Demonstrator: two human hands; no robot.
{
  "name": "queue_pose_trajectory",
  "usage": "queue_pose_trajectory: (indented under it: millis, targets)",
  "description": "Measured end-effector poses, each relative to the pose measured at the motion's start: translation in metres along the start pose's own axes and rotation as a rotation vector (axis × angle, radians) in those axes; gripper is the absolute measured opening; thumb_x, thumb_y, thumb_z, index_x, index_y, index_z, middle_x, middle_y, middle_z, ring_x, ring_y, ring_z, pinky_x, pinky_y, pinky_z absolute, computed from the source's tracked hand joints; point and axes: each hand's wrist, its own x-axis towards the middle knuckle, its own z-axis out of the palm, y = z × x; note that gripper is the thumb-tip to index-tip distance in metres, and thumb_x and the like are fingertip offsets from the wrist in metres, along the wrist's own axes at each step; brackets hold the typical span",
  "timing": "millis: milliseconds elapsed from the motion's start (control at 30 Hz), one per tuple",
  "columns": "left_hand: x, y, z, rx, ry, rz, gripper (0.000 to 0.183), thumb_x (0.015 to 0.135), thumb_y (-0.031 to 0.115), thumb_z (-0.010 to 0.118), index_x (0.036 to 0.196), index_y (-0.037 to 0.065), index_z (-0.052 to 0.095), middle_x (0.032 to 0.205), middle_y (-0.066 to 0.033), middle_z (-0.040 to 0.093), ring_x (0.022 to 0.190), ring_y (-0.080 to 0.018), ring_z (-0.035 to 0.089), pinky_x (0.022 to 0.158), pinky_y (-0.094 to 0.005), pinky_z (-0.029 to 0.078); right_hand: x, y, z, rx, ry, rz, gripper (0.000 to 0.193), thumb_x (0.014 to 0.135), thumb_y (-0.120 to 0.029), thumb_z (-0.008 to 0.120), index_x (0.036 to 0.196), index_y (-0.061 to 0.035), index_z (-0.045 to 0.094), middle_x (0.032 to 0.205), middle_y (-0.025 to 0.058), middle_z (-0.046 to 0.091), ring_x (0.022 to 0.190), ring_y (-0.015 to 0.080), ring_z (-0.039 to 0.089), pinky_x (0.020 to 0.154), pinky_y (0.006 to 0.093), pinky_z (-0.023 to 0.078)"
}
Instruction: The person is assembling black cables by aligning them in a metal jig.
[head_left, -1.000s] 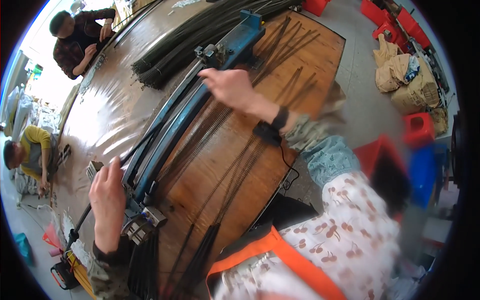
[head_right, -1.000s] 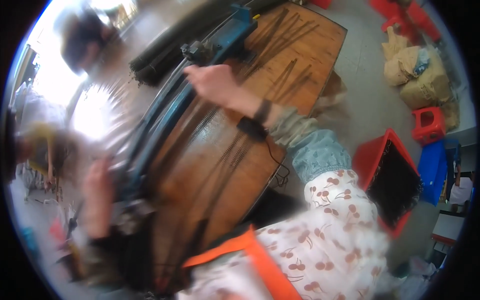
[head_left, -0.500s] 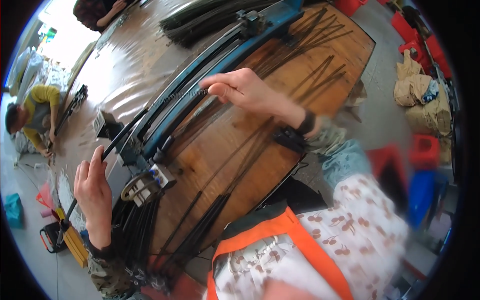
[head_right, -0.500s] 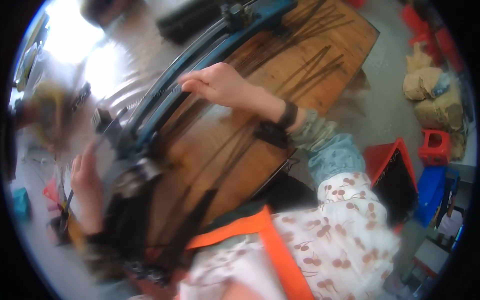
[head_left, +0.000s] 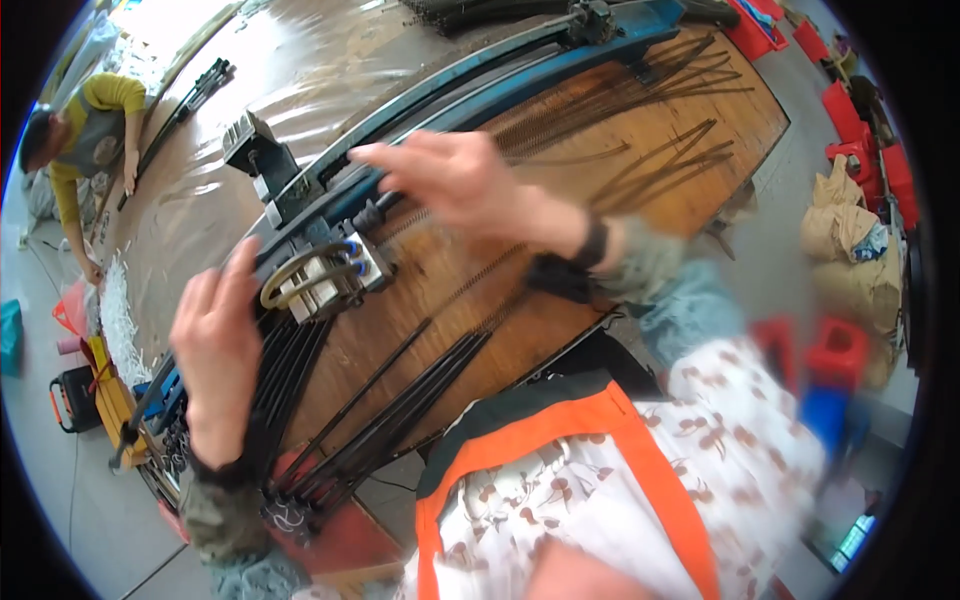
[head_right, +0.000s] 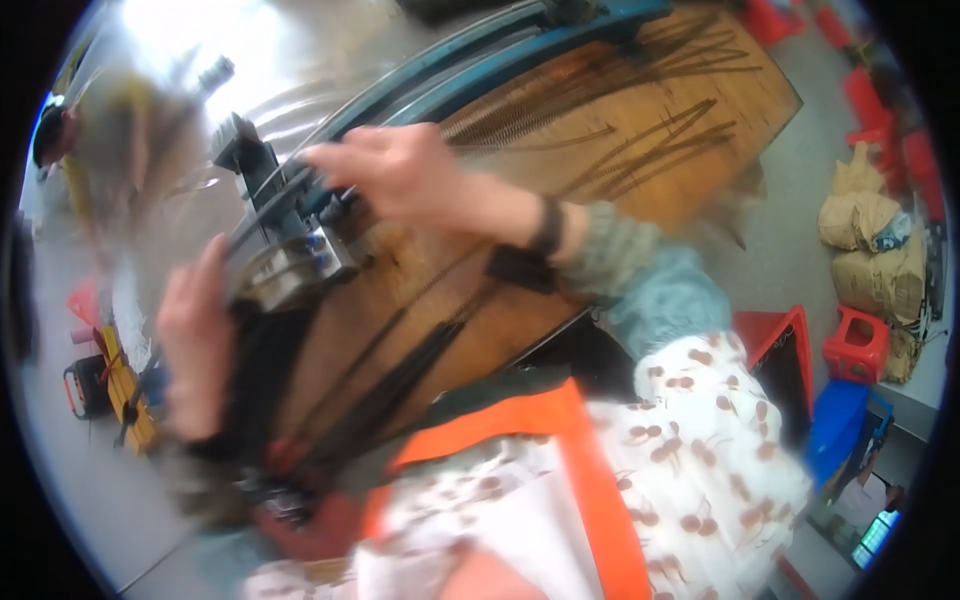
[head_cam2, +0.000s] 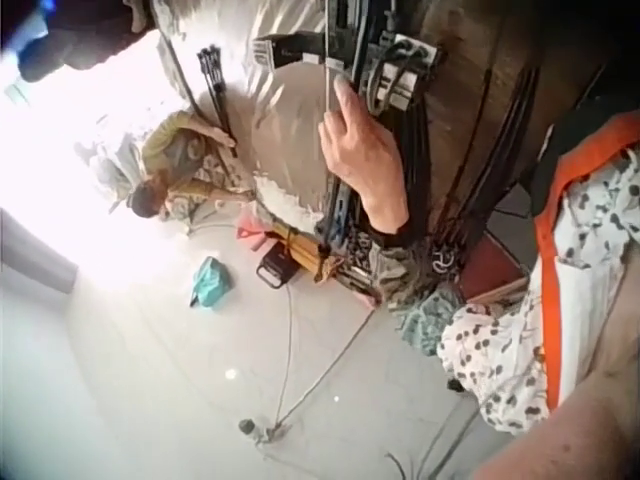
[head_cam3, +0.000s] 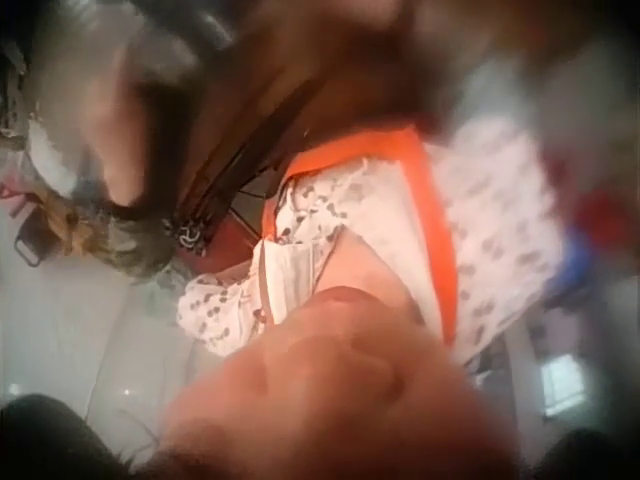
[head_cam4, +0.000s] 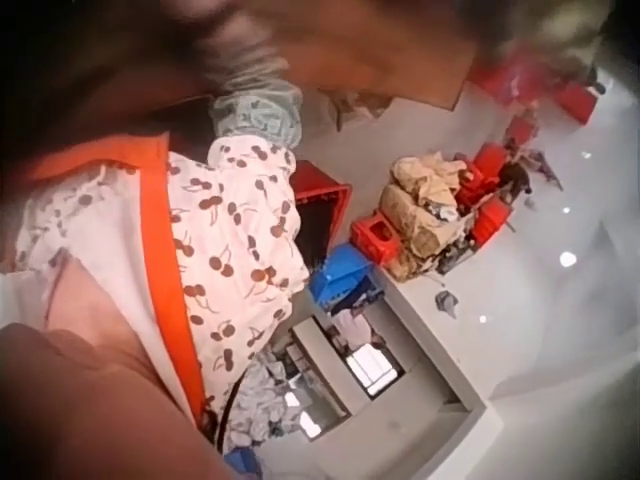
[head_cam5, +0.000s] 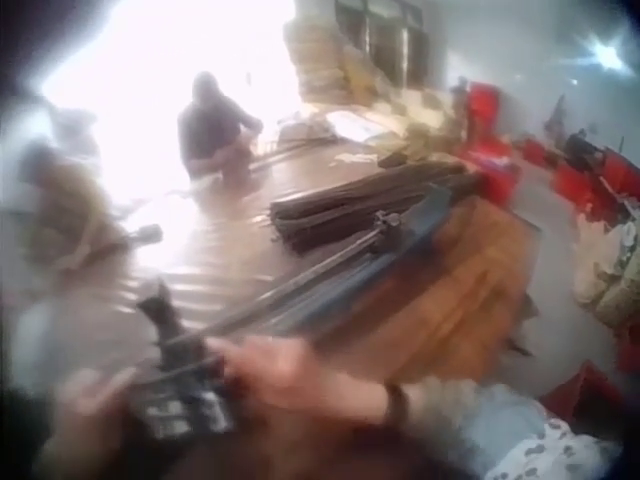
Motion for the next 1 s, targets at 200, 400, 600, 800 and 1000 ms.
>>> queue_pose_trajectory:
  millis: [200, 400, 600, 800, 1000]
  targets:
    - [-0.061, -0.087, -0.049, 0.132, 0.226, -0.492, 0.017, 0.101, 0.01, 0.054, 0.115, 0.003, 0.061, 0.094, -0.0198, 0.066, 0.083, -0.0386, 0.064, 0.073, -0.0417, 0.05, 0.01, 0.055, -0.041, -0.397, -0.022, -0.074, 0.03, 0.089, -0.009, 0.069, 0.118, -0.0098, 0.069, 0.075, 0.006, 0.06, 0.066, 0.0222, 0.058, 0.061, 0.0306, 0.049]
    - [-0.067, -0.097, -0.085, 0.239, 0.391, -0.285, 0.016, 0.101, 0.013, 0.058, 0.109, 0.0, 0.064, 0.081, -0.0232, 0.059, 0.066, -0.0328, 0.051, 0.065, -0.0362, 0.047, 0.064, 0.019, 0.013, 0.243, -0.272, 0.316, 0.018, 0.096, -0.018, 0.065, 0.104, -0.0036, 0.071, 0.083, 0.0098, 0.07, 0.072, 0.0161, 0.066, 0.065, 0.0287, 0.051]
    - [-0.118, -0.09, -0.083, 0.093, 0.353, -0.49, 0.017, 0.099, 0.01, 0.06, 0.109, -0.003, 0.063, 0.077, -0.0189, 0.057, 0.061, -0.022, 0.047, 0.06, -0.0331, 0.044, 0.129, -0.007, 0.094, 0.112, -0.362, -0.209, 0.017, 0.09, -0.028, 0.072, 0.094, -0.012, 0.076, 0.081, -0.0004, 0.069, 0.072, 0.015, 0.062, 0.087, 0.0301, 0.043]
    - [-0.169, -0.105, -0.069, 0.06, 0.251, -0.634, 0.024, 0.099, 0.012, 0.061, 0.113, -0.006, 0.065, 0.098, -0.0228, 0.07, 0.083, -0.0295, 0.068, 0.076, -0.0352, 0.052, 0.146, -0.017, 0.113, 0.082, -0.568, -0.222, 0.018, 0.087, -0.032, 0.073, 0.087, -0.0153, 0.077, 0.079, -0.0029, 0.066, 0.087, 0.0139, 0.059, 0.098, 0.0342, 0.033]
    - [-0.152, -0.109, -0.064, -0.019, 0.235, -0.718, 0.024, 0.099, 0.013, 0.062, 0.113, -0.006, 0.065, 0.097, -0.023, 0.07, 0.082, -0.0315, 0.068, 0.074, -0.0349, 0.052, 0.152, -0.009, 0.116, 0.051, -0.63, -0.186, 0.019, 0.089, -0.031, 0.07, 0.087, -0.0139, 0.076, 0.08, -0.004, 0.068, 0.088, 0.0132, 0.061, 0.098, 0.0352, 0.035]
